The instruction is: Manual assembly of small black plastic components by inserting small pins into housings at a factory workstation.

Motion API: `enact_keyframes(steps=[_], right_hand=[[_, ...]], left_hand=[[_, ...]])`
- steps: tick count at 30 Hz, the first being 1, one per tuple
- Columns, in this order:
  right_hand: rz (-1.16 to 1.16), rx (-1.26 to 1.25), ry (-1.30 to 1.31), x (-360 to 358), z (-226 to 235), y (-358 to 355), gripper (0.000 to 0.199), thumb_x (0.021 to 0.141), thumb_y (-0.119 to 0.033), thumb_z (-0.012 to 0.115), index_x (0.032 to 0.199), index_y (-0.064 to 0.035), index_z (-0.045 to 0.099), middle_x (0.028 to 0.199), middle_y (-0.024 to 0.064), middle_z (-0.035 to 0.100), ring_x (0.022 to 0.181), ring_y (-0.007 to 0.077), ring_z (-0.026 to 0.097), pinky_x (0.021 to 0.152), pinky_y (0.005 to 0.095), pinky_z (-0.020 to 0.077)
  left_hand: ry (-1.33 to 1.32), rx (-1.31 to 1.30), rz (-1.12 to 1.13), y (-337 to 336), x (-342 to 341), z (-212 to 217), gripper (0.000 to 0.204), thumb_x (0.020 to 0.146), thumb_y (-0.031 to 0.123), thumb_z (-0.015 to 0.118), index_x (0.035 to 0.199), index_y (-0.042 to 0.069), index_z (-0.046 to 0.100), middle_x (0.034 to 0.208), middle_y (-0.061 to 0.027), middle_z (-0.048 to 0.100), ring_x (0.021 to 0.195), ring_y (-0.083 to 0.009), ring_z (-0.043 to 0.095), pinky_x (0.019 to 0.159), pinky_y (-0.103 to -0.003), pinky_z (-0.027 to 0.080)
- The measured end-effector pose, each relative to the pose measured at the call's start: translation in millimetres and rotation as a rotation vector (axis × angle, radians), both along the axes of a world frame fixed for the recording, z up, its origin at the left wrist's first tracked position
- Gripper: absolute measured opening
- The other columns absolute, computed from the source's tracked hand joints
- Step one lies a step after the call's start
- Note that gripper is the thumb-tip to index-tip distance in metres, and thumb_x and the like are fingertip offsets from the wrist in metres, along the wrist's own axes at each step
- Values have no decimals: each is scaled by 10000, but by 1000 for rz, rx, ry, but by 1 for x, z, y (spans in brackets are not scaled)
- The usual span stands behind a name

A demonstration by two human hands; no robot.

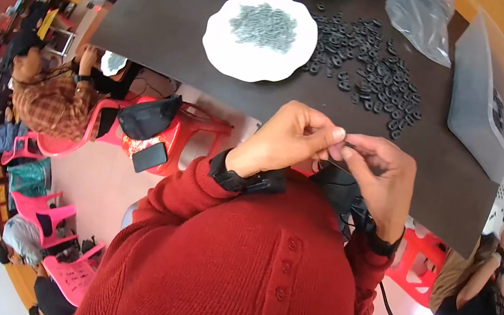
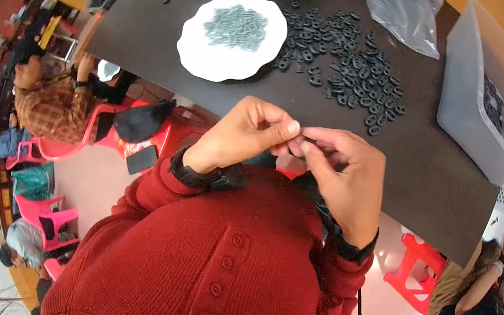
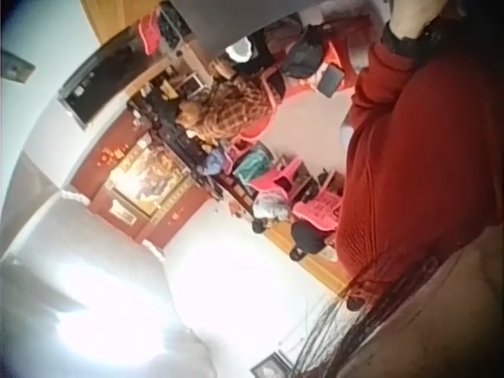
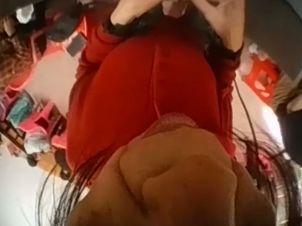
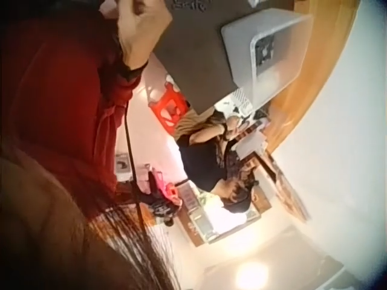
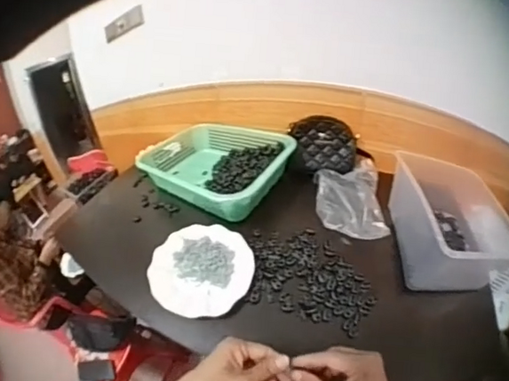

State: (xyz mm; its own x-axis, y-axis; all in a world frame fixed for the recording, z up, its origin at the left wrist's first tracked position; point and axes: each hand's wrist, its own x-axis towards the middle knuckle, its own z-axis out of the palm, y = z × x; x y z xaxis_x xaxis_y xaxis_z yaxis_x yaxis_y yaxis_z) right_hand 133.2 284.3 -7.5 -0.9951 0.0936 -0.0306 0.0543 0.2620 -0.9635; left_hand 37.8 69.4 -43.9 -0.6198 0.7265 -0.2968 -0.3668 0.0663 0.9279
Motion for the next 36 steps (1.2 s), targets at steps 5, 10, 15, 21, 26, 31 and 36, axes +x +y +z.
enact_keyframes(steps=[5, 10, 15, 21, 26, 31, 36], right_hand=[[-147, -113, -100, 1, 7, -11, 176, 1004, 14, 775, 1171, 35, 826, 954, 34, 792, 805, 48, 679, 690, 206, 495], [-134, -137, -87, 4, 2, -7, 159, 1008, -1, 778, 1156, 23, 829, 945, -7, 750, 821, 44, 634, 740, 216, 492], [-123, -77, -81, 6, -1, -3, 142, 1035, -19, 750, 1147, 10, 831, 971, -14, 750, 856, 48, 638, 770, 226, 503], [-198, -48, -63, 12, -6, 7, 148, 1055, -44, 730, 1155, -1, 831, 958, 17, 760, 833, 71, 660, 759, 237, 514], [-215, -82, -64, 16, -15, 21, 140, 1068, -61, 717, 1153, 7, 806, 956, 27, 762, 813, 76, 660, 741, 243, 536], [-286, -121, -101, 16, -14, 24, 146, 1078, -73, 719, 1172, 22, 776, 948, 35, 766, 803, 81, 669, 735, 236, 545], [-322, -209, -93, 16, -11, 24, 222, 1090, -163, 749, 1206, 26, 761, 938, 51, 765, 781, 79, 660, 721, 222, 525]], left_hand=[[446, -136, 357, -32, -19, 9, 271, 1077, 221, 741, 1081, -40, 812, 868, -83, 809, 726, -168, 722, 704, -342, 576], [1120, -732, 529, -77, -75, 4, 157, 955, 113, 691, 1001, -1, 789, 912, -247, 778, 891, -447, 762, 810, -527, 592], [1158, -942, 447, -73, -96, -7, 130, 900, 135, 768, 947, 20, 803, 905, -231, 782, 900, -437, 769, 815, -530, 595], [1124, -1012, 417, -59, -101, -14, 206, 916, 245, 815, 899, 39, 819, 865, -228, 785, 876, -433, 779, 789, -508, 603], [1270, -1039, 445, -54, -110, -37, 206, 924, 205, 782, 915, 0, 805, 867, -256, 772, 866, -457, 765, 774, -524, 600], [1083, -825, 514, -51, -109, -29, 239, 951, 184, 798, 1012, -47, 796, 884, -209, 812, 824, -310, 807, 749, -415, 612], [714, -453, 604, -33, -90, 0, 246, 1008, 171, 837, 1108, -54, 825, 925, -90, 835, 820, -114, 755, 740, -271, 579]])
